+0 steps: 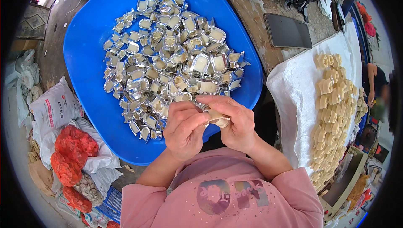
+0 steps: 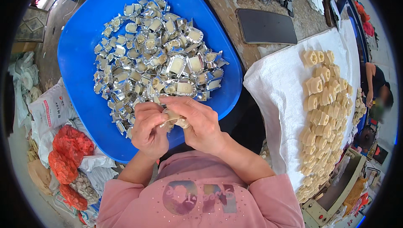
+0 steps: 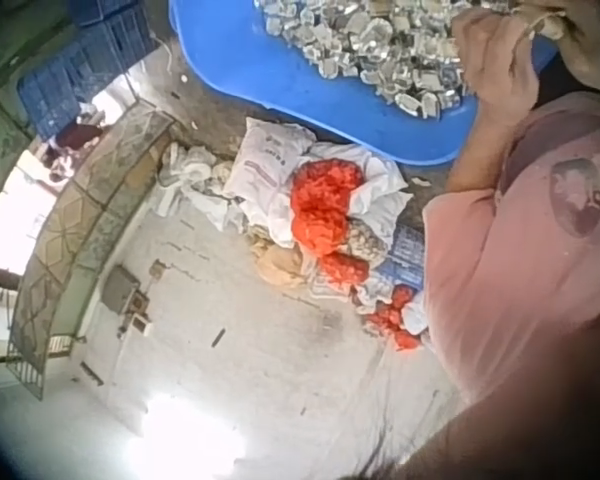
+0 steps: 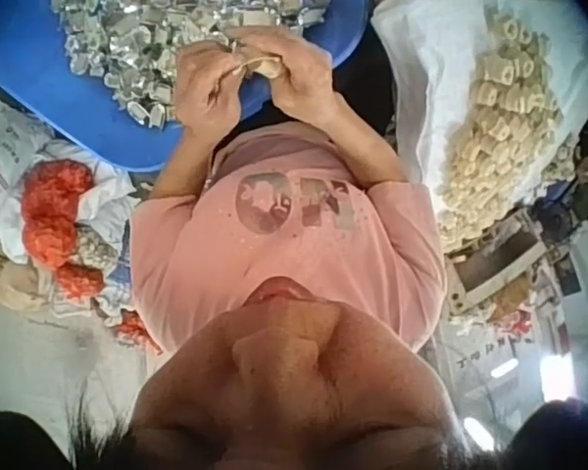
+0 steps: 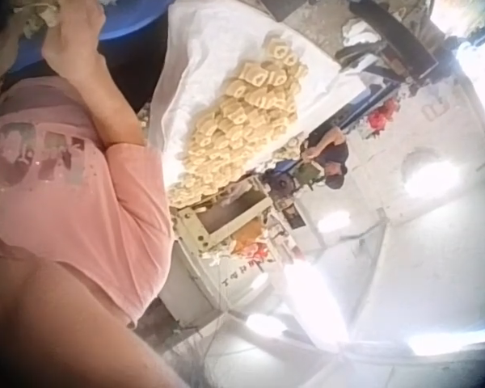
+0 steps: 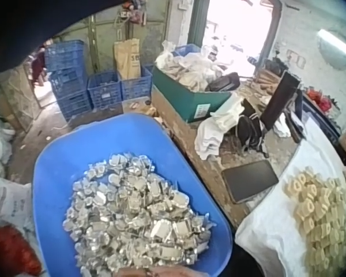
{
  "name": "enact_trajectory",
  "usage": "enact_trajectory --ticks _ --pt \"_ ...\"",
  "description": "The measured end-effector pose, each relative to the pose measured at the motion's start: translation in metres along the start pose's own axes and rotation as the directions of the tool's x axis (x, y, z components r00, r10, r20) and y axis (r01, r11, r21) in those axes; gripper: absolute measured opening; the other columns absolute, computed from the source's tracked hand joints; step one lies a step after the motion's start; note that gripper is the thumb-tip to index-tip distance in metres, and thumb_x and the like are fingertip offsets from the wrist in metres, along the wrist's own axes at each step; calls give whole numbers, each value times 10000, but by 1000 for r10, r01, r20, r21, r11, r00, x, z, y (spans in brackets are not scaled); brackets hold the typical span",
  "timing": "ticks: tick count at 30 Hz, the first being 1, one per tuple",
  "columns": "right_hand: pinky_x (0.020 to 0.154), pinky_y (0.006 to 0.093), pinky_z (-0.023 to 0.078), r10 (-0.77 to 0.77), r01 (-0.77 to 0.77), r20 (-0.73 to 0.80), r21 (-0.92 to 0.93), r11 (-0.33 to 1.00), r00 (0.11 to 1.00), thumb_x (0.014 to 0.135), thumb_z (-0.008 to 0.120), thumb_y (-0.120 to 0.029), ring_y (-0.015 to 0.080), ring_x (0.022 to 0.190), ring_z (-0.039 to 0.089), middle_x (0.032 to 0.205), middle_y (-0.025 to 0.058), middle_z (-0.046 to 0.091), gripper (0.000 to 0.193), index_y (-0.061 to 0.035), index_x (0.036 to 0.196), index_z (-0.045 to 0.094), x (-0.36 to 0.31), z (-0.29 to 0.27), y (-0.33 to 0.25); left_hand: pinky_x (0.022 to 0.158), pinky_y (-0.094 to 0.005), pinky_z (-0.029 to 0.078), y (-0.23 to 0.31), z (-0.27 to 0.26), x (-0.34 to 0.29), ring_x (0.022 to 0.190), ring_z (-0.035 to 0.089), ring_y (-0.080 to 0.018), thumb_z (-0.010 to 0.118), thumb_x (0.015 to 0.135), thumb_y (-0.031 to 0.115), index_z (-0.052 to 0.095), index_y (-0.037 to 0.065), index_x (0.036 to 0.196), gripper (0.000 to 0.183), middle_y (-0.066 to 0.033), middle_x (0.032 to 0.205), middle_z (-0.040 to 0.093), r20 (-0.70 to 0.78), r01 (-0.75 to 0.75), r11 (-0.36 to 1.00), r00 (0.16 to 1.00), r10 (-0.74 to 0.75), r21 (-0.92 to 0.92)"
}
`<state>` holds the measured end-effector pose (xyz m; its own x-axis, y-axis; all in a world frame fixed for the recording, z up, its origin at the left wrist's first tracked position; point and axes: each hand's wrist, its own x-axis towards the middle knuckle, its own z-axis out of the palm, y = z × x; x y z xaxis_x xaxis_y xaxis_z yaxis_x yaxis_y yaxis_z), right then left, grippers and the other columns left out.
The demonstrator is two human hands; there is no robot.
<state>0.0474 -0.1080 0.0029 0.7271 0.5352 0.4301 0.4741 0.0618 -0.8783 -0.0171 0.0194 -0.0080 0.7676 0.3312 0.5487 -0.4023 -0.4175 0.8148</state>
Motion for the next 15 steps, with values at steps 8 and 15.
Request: enact_trajectory --ticks 8,15 --pt "769 362 545 33 -29 59 -71 997 998 729 570 139 346 962 644 1130 220 615 433 10 1142 549 -2 -2 2 618 -320 442 -1 6 -6 710 549 -246 646 866 87 621 4 941 114 -96 754 607 -9 100 991 995 -101 -92" --pt "814 364 527 98 -98 36 2 995 994 764 564 129 339 1033 617 1173 196 603 433 -12 1172 539 3 -6 3 662 -314 448 -1 6 -8 759 557 -232 688 835 92 615 9 959 166 -104 808 600 -97 239 896 951 -294 -375"
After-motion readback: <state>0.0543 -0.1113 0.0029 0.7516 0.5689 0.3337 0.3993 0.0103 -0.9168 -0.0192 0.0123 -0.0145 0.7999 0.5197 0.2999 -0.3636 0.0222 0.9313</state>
